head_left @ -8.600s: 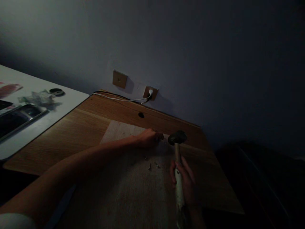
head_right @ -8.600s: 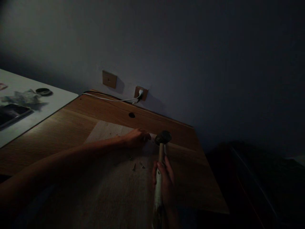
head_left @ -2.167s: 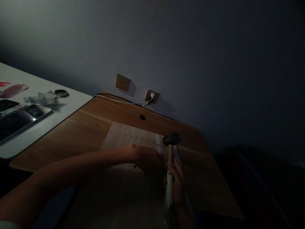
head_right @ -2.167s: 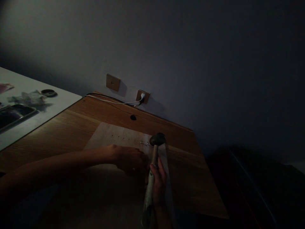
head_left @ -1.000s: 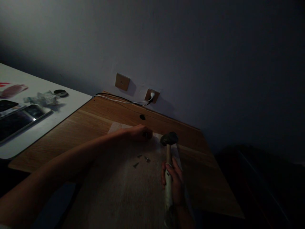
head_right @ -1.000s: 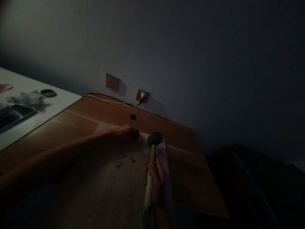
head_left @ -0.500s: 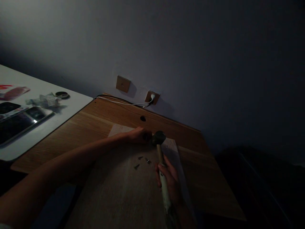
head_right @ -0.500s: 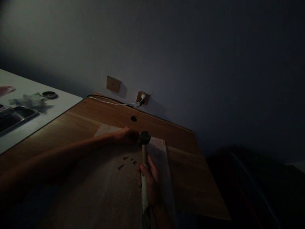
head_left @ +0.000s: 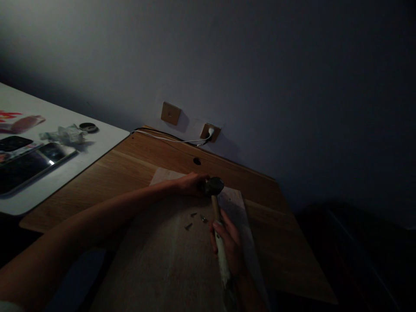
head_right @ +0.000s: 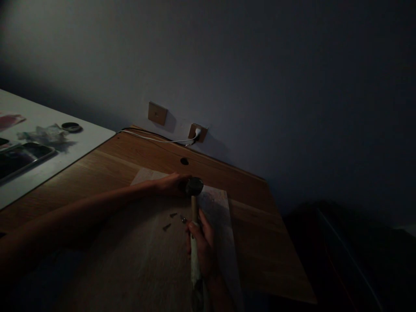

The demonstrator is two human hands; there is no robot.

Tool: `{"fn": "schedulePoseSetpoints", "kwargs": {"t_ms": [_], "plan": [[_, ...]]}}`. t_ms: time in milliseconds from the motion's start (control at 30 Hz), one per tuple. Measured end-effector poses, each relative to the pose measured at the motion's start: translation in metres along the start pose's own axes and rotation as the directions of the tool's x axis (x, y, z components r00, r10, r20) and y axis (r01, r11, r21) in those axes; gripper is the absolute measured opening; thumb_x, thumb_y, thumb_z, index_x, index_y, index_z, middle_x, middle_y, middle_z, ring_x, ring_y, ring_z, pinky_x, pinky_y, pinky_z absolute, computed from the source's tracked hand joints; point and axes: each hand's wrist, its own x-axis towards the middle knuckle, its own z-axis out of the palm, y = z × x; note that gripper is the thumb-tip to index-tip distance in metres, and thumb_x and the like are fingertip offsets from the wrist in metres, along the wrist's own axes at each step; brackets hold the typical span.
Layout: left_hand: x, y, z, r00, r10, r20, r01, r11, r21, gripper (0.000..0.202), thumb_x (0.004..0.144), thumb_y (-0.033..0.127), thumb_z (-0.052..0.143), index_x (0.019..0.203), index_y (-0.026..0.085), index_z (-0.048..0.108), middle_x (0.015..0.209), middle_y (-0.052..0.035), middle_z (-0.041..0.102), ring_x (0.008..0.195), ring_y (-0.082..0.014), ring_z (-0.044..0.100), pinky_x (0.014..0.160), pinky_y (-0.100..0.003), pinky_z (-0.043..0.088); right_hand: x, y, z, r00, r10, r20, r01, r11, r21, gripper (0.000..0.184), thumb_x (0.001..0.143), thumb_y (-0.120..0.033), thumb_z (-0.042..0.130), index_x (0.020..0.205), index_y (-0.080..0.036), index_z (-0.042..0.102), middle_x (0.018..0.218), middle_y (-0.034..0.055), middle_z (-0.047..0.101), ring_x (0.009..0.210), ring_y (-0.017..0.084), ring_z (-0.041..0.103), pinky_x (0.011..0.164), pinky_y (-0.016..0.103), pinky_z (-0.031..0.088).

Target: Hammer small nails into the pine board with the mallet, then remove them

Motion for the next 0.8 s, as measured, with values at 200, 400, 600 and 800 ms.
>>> {"fn": "schedulePoseSetpoints", "kwargs": {"t_ms": [200,400,600,800], "plan": [[-0.0026,0.0055,-0.0008,0.999,0.015,-0.031,-0.016,1.000,-0.020,0.037,0.076,0.020,0.076,0.112,0.014,0.067,0.089,-0.0016,0.072,0.079,-0.0162,0.066,0.070,-0.023,0.045,-0.0002,0.0012,-0.0002,1.000,-0.006,-0.029,0.006,1.000,-0.002,0.068,0.079,-0.055,0.076,0.135,-0.020,0.057,0.076,-0.0062,0.058,0.041,0.005,0.042,0.034,0.017,0.035],[-0.0016,0.0022,0.0014,1.000,0.006,-0.025,-0.007,0.999,-0.039,0.043,0.077,0.021,0.077,0.119,0.015,0.066,0.089,-0.0005,0.074,0.079,-0.0153,0.068,0.070,-0.021,0.046,-0.0005,0.0028,-0.0021,1.000,0.000,-0.018,0.001,1.000,0.026,0.061,0.081,-0.055,0.076,0.129,-0.019,0.061,0.073,-0.0063,0.057,0.040,0.005,0.040,0.033,0.016,0.032],[-0.0020,-0.0006,0.0009,1.000,0.015,-0.011,-0.016,0.999,-0.042,0.047,0.076,0.016,0.075,0.121,0.015,0.066,0.093,-0.0018,0.075,0.084,-0.0170,0.069,0.074,-0.023,0.048,-0.0022,-0.0031,-0.0043,1.000,0.008,-0.004,-0.008,1.000,0.004,0.069,0.081,-0.053,0.076,0.140,-0.022,0.057,0.080,-0.0051,0.059,0.041,0.005,0.043,0.033,0.017,0.035],[-0.0028,0.0013,-0.0005,0.998,0.039,-0.043,-0.040,0.999,-0.028,0.038,0.078,0.025,0.077,0.113,0.015,0.068,0.096,-0.0037,0.074,0.087,-0.0189,0.068,0.077,-0.024,0.048,-0.0008,0.0030,-0.0024,1.000,-0.005,-0.003,0.005,1.000,-0.016,0.072,0.082,-0.053,0.075,0.143,-0.021,0.056,0.079,-0.0052,0.058,0.042,0.005,0.043,0.035,0.017,0.034]]}}
